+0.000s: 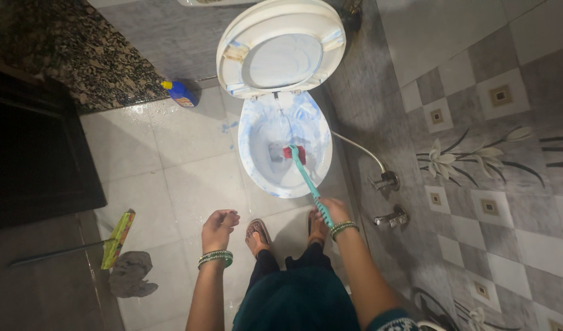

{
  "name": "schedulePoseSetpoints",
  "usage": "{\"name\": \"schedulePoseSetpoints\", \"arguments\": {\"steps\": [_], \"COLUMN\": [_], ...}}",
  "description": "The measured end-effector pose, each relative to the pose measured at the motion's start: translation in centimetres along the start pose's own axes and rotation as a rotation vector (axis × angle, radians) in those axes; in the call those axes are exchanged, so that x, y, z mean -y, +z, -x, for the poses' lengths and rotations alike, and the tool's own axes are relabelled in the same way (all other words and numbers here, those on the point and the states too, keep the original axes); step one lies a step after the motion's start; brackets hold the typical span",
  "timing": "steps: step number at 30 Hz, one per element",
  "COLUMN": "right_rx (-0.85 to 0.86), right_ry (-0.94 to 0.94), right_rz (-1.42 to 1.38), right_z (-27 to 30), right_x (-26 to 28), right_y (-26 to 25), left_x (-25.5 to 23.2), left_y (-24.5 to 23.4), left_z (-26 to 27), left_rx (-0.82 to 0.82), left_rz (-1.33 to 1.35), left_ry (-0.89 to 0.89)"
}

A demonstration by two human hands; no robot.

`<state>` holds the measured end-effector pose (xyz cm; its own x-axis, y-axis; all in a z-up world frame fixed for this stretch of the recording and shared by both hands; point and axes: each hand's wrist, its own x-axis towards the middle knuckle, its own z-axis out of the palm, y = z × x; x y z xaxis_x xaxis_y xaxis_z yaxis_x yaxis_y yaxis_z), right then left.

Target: The person enters the bathroom and begins scrubbing the inside of a toilet bowl with a toilet brush. They apply blue cleaning liquid and scrub the bowl thoroughly, then rinse the brush using a handheld bidet sprayer before placing it back.

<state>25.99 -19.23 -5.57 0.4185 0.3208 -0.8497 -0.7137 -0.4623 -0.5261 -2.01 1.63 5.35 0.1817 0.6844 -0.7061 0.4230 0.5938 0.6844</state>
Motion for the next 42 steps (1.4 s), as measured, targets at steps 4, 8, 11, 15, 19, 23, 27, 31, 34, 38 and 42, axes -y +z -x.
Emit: {"name": "schedulePoseSetpoints", "arguments": {"steps": [4, 8, 11, 15, 19, 23, 27, 31, 34, 38, 42], "right_rx": [0.007, 0.038, 0.051, 0.226, 0.295, 0.333, 0.376, 0.322, 0.312, 0.259, 0.327], "right_ry": [0.066, 0.100, 0.137, 0.165, 0.315, 0.352, 0.355, 0.366, 0.361, 0.304, 0.277], "right_rz": [-0.072, -0.111, -0.199, -0.379, -0.580, -0.774, -0.884, -0.914, -0.947, -0.903, -0.892], "right_z": [-0.6, 0.4, 1.4, 1.3, 0.7, 1.2, 1.6, 1.3, 0.8, 0.0, 0.2], "right_x": [0.8, 2.1, 2.3, 2.2, 2.1, 1.1, 0.4, -0.2, -0.1, 1.0, 1.0], "right_y": [0.6, 1.5, 1.6, 1.5, 1.6, 1.4, 2.0, 2.5, 3.2, 4.5, 4.9], "left_x": [-0.3, -1.4, -2.3, -2.8, -2.7, -2.7, -3.9, -5.1, -5.5, -5.7, -5.6], "left_y": [-0.7, -1.6, -2.2, -2.9, -3.5, -4.4, -5.9, -6.8, -7.1, -7.0, -7.1], "left_z": [0.4, 0.6, 0.9, 1.2, 1.4, 2.0, 3.1, 4.8, 5.8, 6.2, 6.0], "left_rx": [-0.012, -0.027, -0.020, -0.022, -0.019, -0.019, -0.089, -0.181, -0.170, -0.173, -0.169], "left_rz": [0.005, 0.018, 0.019, 0.049, 0.064, 0.052, -0.086, -0.355, -0.372, -0.393, -0.462], "left_ry": [-0.006, 0.000, 0.018, 0.032, 0.069, 0.070, 0.114, 0.172, 0.172, 0.157, 0.195]}}
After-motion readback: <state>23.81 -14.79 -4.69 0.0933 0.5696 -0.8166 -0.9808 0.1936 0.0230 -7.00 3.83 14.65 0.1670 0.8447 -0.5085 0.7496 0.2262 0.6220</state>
